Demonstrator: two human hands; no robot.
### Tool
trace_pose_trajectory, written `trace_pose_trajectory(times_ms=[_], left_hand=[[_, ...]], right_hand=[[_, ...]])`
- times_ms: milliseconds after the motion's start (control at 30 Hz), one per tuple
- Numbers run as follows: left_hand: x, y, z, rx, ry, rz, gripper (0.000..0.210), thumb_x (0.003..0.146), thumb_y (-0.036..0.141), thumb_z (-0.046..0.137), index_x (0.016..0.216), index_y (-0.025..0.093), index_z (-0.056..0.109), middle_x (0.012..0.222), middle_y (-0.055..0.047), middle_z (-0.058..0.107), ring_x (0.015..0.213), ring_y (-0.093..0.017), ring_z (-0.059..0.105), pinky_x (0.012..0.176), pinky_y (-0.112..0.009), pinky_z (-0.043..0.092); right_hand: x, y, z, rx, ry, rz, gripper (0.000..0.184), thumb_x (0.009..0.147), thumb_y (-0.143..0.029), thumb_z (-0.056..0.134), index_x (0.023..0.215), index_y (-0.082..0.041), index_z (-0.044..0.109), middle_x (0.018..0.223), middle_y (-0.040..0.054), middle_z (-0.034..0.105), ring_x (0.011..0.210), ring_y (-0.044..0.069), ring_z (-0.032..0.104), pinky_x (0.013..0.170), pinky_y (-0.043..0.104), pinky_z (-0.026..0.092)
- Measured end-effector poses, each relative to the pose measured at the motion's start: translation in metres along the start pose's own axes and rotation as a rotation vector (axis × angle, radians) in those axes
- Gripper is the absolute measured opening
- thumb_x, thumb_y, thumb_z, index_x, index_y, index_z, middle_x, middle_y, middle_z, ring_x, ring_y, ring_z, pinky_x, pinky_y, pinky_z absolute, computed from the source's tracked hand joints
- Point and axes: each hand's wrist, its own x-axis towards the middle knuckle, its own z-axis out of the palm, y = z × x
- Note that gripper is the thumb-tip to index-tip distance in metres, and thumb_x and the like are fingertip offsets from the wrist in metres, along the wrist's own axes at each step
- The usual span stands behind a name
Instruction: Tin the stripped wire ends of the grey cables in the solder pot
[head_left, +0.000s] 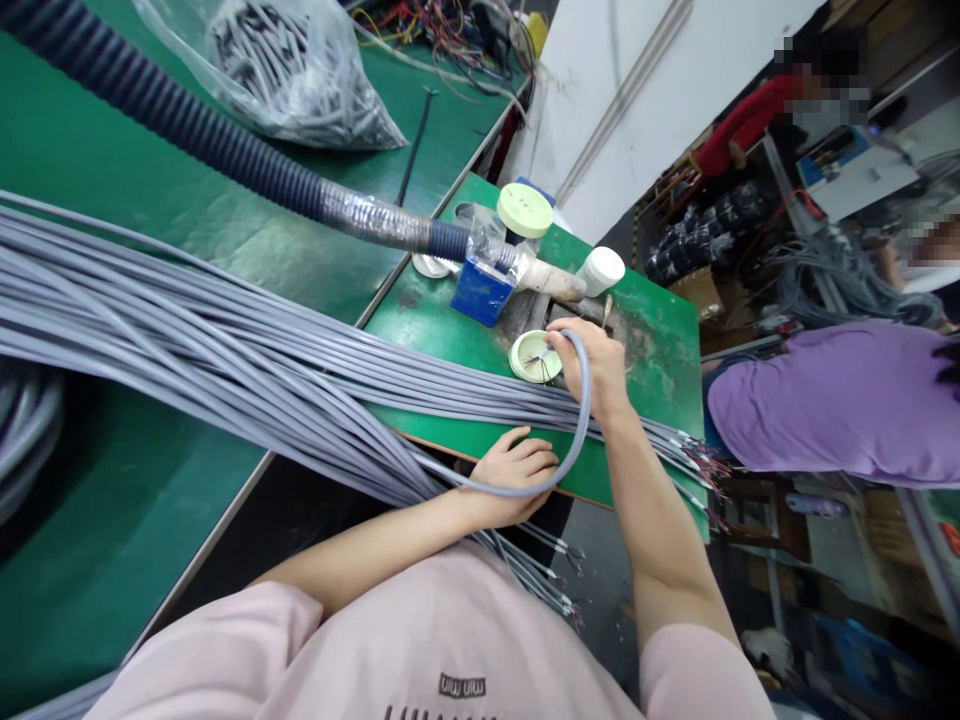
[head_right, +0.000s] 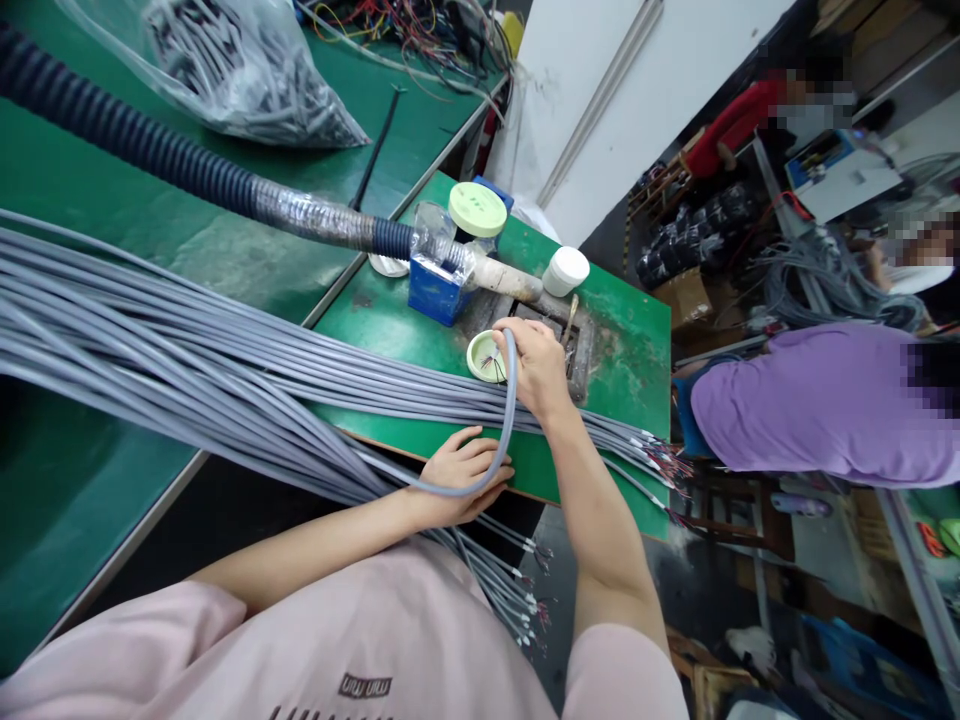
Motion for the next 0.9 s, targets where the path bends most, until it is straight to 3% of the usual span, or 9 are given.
trace_pose_trajectory(times_ms=[300, 533, 700, 900], left_hand=[[0.000, 0.000, 0.000, -0.001, 0.002, 0.005, 0.020, 0.088, 0.024, 0.049, 0.103, 0.020, 0.062, 0.106, -0.003, 0.069, 0.108, -0.018, 0.057, 0.107, -0.042, 0.031], [0.000, 0.000, -0.002, -0.042, -0.001, -0.021, 0.021, 0.090, 0.025, 0.048, 0.104, 0.020, 0.063, 0.103, -0.004, 0.069, 0.109, -0.018, 0.057, 0.108, -0.041, 0.031], [0.001, 0.001, -0.003, -0.092, -0.051, -0.041, 0.024, 0.090, 0.025, 0.048, 0.108, 0.019, 0.062, 0.104, -0.005, 0.069, 0.111, -0.019, 0.057, 0.109, -0.042, 0.030], [0.000, -0.001, 0.000, -0.088, -0.025, -0.022, 0.024, 0.088, 0.023, 0.052, 0.108, 0.021, 0.064, 0.107, -0.005, 0.070, 0.111, -0.020, 0.059, 0.106, -0.042, 0.036]], right_hand=[[0.000, -0.001, 0.001, -0.019, 0.015, -0.015, 0.021, 0.092, -0.036, 0.049, 0.088, -0.025, 0.067, 0.087, 0.0009, 0.071, 0.084, 0.018, 0.064, 0.087, 0.033, 0.049], [0.000, 0.002, -0.028, 0.026, 0.156, 0.055, 0.021, 0.092, -0.036, 0.048, 0.088, -0.024, 0.065, 0.084, 0.0014, 0.070, 0.080, 0.018, 0.066, 0.079, 0.032, 0.051], [0.005, 0.027, -0.042, -0.017, 0.224, 0.110, 0.021, 0.092, -0.035, 0.047, 0.086, -0.024, 0.063, 0.080, 0.0017, 0.069, 0.073, 0.017, 0.065, 0.071, 0.031, 0.051], [0.017, 0.066, -0.031, -0.098, 0.225, 0.186, 0.025, 0.092, -0.034, 0.045, 0.078, -0.022, 0.061, 0.070, 0.0009, 0.067, 0.068, 0.017, 0.063, 0.066, 0.029, 0.047]])
